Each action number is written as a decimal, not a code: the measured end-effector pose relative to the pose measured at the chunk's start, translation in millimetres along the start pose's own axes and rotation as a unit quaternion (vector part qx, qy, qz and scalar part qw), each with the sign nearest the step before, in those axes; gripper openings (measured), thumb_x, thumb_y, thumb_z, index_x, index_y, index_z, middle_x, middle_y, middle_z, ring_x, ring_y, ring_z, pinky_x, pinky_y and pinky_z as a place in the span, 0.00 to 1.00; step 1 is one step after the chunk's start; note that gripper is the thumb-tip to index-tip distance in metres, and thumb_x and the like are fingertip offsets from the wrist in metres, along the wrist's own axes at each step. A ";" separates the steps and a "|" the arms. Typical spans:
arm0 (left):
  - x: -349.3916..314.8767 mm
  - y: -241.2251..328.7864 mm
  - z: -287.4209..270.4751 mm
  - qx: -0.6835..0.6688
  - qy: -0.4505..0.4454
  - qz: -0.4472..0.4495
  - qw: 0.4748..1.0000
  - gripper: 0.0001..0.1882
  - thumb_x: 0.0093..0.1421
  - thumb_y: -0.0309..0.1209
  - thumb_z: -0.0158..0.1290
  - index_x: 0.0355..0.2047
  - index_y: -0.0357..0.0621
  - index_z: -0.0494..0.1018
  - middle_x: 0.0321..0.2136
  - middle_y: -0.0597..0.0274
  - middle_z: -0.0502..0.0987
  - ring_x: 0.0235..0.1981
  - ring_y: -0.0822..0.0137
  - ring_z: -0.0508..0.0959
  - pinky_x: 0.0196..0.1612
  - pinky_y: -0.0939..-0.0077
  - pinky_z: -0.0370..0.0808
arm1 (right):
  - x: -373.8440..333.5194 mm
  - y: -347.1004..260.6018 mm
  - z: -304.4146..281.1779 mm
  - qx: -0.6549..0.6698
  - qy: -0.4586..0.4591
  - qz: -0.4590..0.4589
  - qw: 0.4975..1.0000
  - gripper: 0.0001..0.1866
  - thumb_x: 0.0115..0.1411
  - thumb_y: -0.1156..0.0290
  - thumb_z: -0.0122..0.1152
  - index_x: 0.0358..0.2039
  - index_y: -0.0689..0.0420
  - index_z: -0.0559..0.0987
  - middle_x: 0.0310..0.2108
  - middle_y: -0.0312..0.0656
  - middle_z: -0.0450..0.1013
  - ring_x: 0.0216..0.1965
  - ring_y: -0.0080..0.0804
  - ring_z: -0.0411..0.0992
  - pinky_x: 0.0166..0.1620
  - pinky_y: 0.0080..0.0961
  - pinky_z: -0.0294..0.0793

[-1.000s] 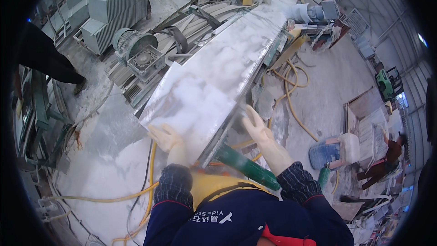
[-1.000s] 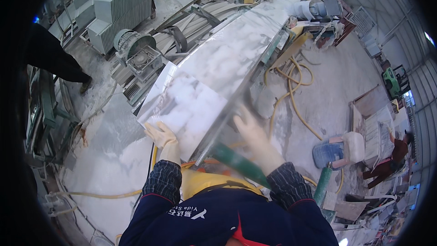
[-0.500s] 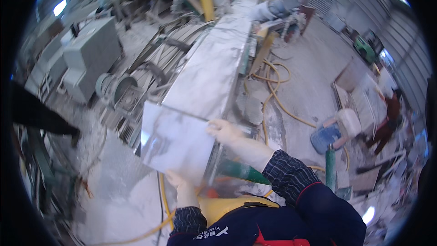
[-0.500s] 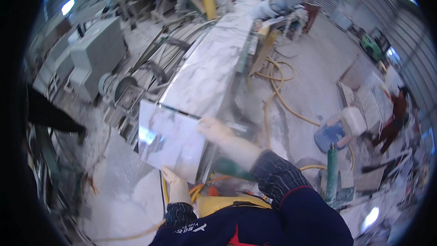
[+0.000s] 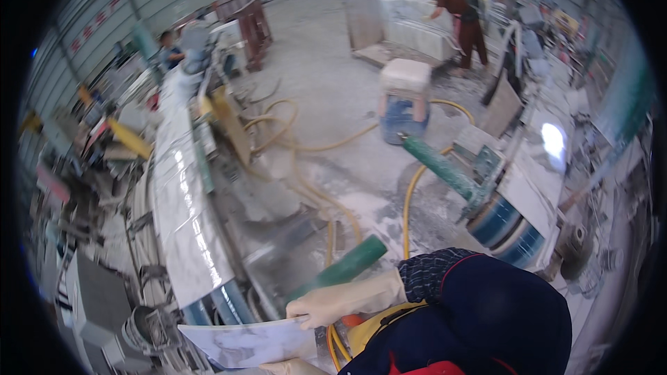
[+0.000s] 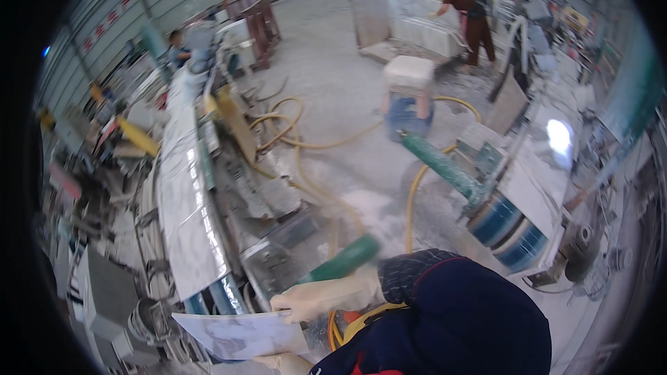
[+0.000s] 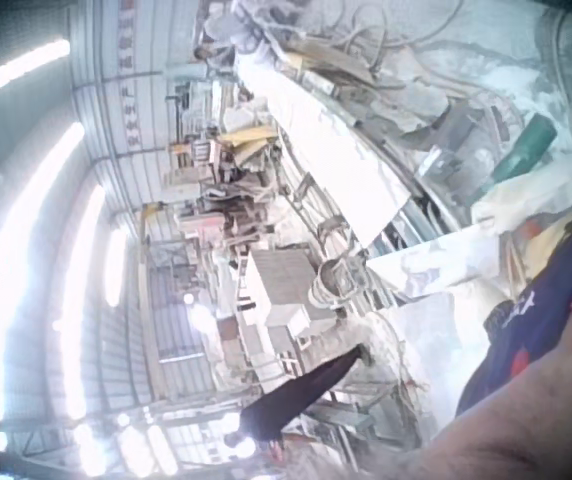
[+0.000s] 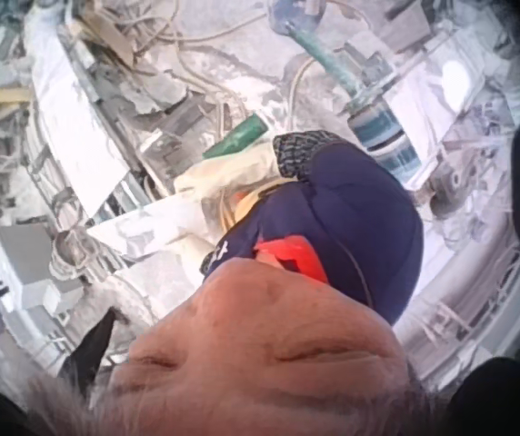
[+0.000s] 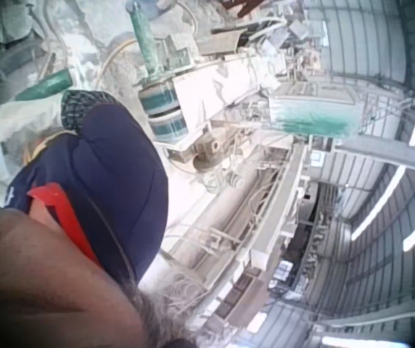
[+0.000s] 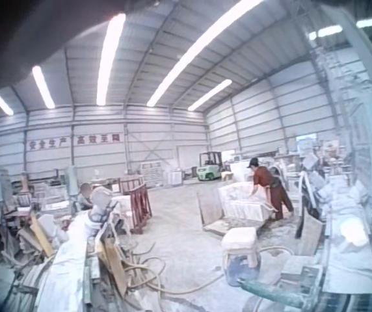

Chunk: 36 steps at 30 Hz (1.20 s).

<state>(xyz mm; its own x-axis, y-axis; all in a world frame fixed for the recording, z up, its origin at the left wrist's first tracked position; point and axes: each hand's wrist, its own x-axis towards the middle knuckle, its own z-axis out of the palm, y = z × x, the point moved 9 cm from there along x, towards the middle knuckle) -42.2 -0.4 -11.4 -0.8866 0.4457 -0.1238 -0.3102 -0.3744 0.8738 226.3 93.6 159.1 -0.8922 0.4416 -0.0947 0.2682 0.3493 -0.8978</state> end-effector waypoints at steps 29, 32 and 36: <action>-621.8 -264.9 371.9 0.384 -0.682 -0.270 0.560 0.20 0.72 0.44 0.48 0.48 0.37 0.75 0.41 0.61 0.79 0.40 0.67 0.78 0.45 0.69 0.76 | -661.4 148.5 104.6 0.353 0.710 0.443 0.418 0.27 0.63 0.50 0.65 0.50 0.60 0.77 0.47 0.51 0.79 0.49 0.42 0.76 0.53 0.33 0.72; -626.7 -266.1 364.5 0.422 -0.686 -0.282 0.522 0.20 0.71 0.44 0.49 0.45 0.38 0.75 0.39 0.62 0.79 0.39 0.68 0.77 0.44 0.70 0.75 | -641.3 158.8 139.1 0.379 0.686 0.497 0.372 0.26 0.63 0.54 0.65 0.54 0.59 0.76 0.49 0.48 0.78 0.51 0.38 0.75 0.55 0.32 0.71; -626.7 -265.4 357.2 0.436 -0.708 -0.293 0.473 0.21 0.70 0.44 0.48 0.46 0.37 0.75 0.40 0.61 0.78 0.40 0.68 0.77 0.44 0.69 0.75 | -620.1 160.1 149.5 0.417 0.735 0.382 0.373 0.31 0.64 0.58 0.64 0.64 0.57 0.71 0.57 0.48 0.75 0.57 0.36 0.73 0.60 0.31 0.69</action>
<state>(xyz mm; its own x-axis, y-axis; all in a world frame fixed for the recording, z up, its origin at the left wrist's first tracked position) 718.4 110.1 2.1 0.5728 0.5933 -0.5656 0.4457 0.3536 0.8224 768.1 -247.9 9.8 0.6577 0.3395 -0.6724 -0.5138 -0.4505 -0.7301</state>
